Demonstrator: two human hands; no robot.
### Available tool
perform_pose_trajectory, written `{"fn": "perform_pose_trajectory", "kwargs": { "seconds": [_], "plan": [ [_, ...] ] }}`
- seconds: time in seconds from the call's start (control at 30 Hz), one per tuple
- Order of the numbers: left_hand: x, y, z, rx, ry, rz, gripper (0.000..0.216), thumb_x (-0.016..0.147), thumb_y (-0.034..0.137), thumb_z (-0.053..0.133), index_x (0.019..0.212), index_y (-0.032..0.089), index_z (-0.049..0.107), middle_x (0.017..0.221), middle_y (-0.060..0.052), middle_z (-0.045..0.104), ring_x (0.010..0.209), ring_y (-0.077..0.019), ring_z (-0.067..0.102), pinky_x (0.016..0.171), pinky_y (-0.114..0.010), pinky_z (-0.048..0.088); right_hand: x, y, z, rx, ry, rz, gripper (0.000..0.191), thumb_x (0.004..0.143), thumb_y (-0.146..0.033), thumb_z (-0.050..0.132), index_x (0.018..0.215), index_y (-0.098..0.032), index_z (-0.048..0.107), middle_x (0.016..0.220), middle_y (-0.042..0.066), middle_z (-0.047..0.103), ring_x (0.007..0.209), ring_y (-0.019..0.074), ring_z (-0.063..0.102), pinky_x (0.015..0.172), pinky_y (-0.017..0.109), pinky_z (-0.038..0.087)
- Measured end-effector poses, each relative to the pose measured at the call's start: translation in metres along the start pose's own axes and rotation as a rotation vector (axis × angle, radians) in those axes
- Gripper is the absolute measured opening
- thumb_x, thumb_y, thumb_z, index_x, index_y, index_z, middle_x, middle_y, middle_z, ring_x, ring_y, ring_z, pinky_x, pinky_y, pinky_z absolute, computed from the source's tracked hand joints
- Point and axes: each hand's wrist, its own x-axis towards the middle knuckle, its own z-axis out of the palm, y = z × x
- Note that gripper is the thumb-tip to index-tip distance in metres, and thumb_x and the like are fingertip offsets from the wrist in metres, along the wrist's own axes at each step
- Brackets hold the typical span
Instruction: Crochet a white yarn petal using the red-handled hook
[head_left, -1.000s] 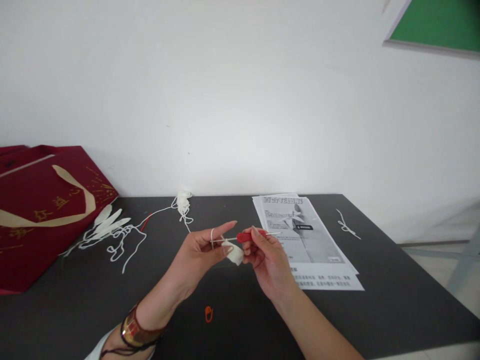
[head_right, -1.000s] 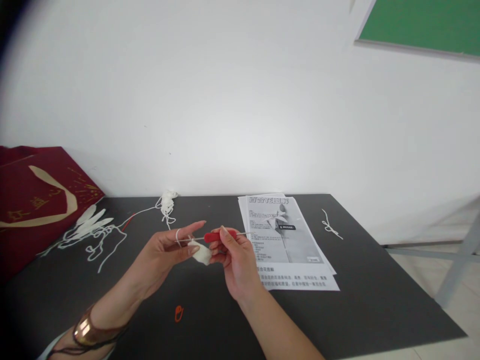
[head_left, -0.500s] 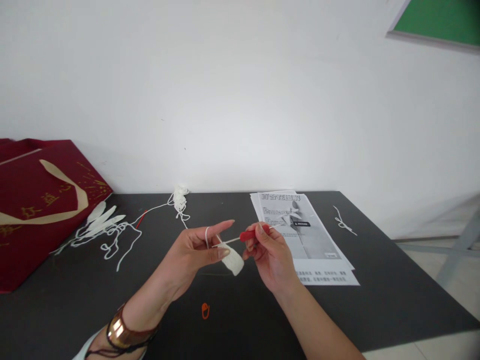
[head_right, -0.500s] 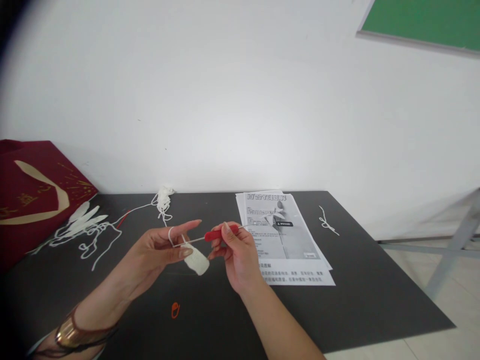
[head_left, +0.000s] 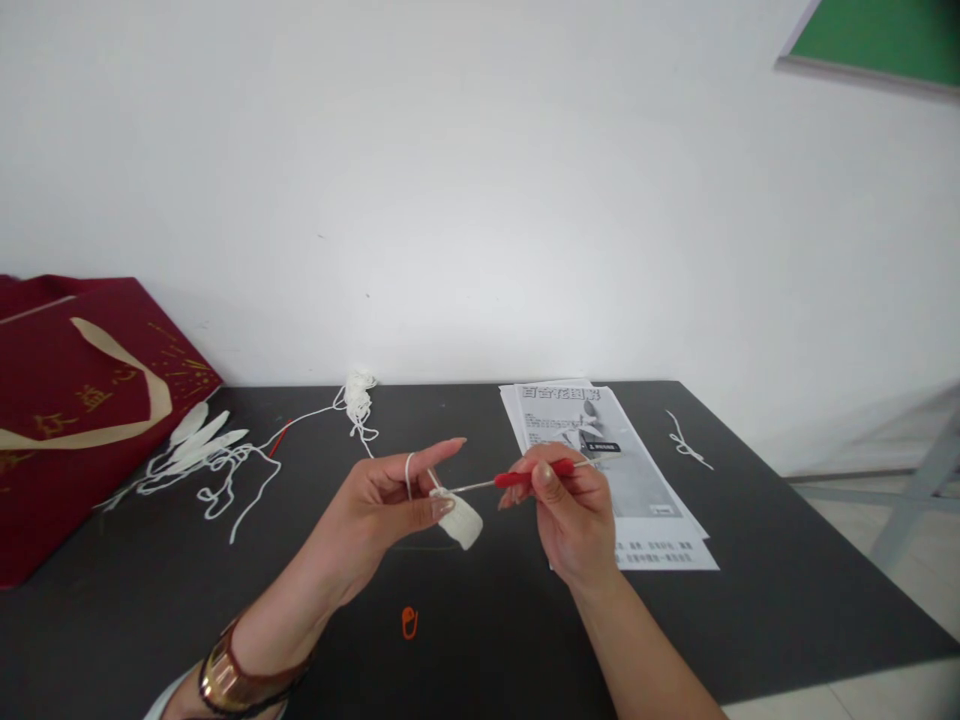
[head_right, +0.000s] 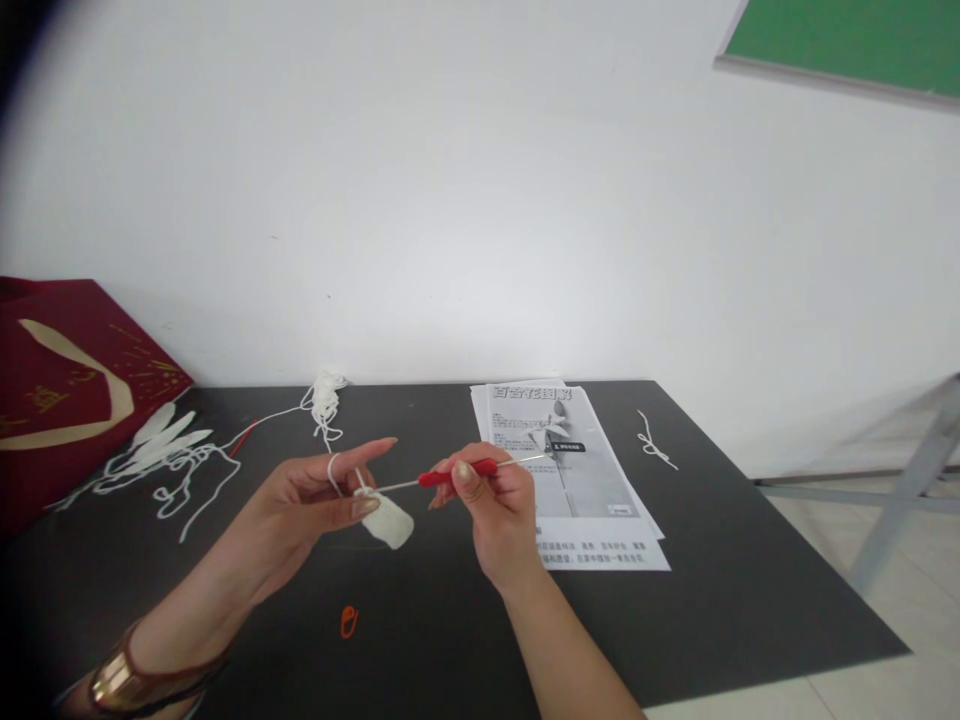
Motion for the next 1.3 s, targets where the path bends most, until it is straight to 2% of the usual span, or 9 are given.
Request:
{"fn": "perform_pose_trajectory", "kwargs": {
  "seconds": [0.3,0.43,0.67,0.87,0.97,1.13,1.2,1.3],
  "plan": [
    [0.001,-0.003,0.001,0.046,0.043,0.047,0.043,0.069,0.02,0.079,0.111,0.028,0.073,0.063,0.005,0.058,0.061,-0.0096,0.05,0.063,-0.023,0.039,-0.006,-0.001,0.003,-0.128,-0.014,-0.141,0.012,0.088,-0.026,0.062,0.084,-0.022,0.072,0.069,0.002,0.065,0.059,0.0162,0.061,0.055,0.03,0.047],
    [0.002,-0.006,0.0,0.119,0.107,0.091,0.044,0.07,0.02,0.078,0.113,0.027,0.072,0.063,0.004,0.058,0.062,-0.0113,0.051,0.064,-0.025,0.041,-0.013,-0.001,0.002,-0.288,-0.042,-0.228,0.013,0.089,-0.022,0.059,0.088,-0.023,0.072,0.074,0.004,0.066,0.064,0.0185,0.061,0.058,0.033,0.047],
    [0.005,-0.009,0.004,0.196,0.25,0.187,0.042,0.068,0.013,0.074,0.108,0.025,0.074,0.061,0.005,0.058,0.063,-0.0124,0.051,0.067,-0.025,0.042,-0.017,-0.008,0.007,-0.618,-0.238,-0.599,0.029,0.082,-0.004,0.055,0.105,-0.019,0.066,0.08,0.008,0.07,0.067,0.019,0.061,0.057,0.033,0.05],
    [0.007,-0.012,0.007,0.203,0.34,0.196,0.045,0.067,0.013,0.075,0.111,0.024,0.073,0.059,0.006,0.056,0.059,-0.0105,0.047,0.059,-0.023,0.038,-0.017,-0.01,0.012,-0.732,-0.318,-0.765,0.04,0.079,0.002,0.054,0.116,-0.015,0.059,0.086,0.011,0.072,0.071,0.0189,0.064,0.06,0.033,0.054],
    [0.007,-0.014,0.007,0.148,0.347,0.197,0.045,0.067,0.015,0.075,0.111,0.025,0.073,0.06,0.006,0.056,0.059,-0.0099,0.046,0.059,-0.022,0.038,-0.018,-0.006,0.011,-0.73,-0.31,-0.744,0.041,0.079,0.002,0.055,0.115,-0.016,0.06,0.087,0.011,0.072,0.072,0.0192,0.065,0.061,0.032,0.054],
    [0.008,-0.017,0.006,0.07,0.281,0.202,0.047,0.07,0.019,0.076,0.115,0.027,0.07,0.061,0.006,0.056,0.062,-0.0103,0.049,0.062,-0.023,0.04,-0.018,0.001,0.006,-0.55,-0.072,-0.442,0.026,0.084,-0.004,0.053,0.1,-0.02,0.066,0.077,0.005,0.069,0.068,0.0177,0.064,0.058,0.031,0.052],
    [0.007,-0.017,0.005,0.178,0.298,0.257,0.046,0.072,0.019,0.074,0.118,0.027,0.069,0.063,0.006,0.056,0.063,-0.0104,0.049,0.064,-0.023,0.041,-0.018,0.0,0.007,-0.545,-0.087,-0.442,0.026,0.084,-0.004,0.053,0.101,-0.02,0.066,0.078,0.005,0.068,0.068,0.0176,0.063,0.058,0.031,0.052],
    [0.006,-0.018,0.005,0.43,0.35,0.386,0.045,0.076,0.017,0.07,0.12,0.026,0.068,0.065,0.006,0.056,0.063,-0.0106,0.05,0.069,-0.024,0.042,-0.017,-0.005,0.009,-0.64,-0.211,-0.595,0.035,0.08,-0.001,0.056,0.108,-0.02,0.064,0.082,0.007,0.07,0.07,0.018,0.062,0.058,0.031,0.052]
  ]
}}
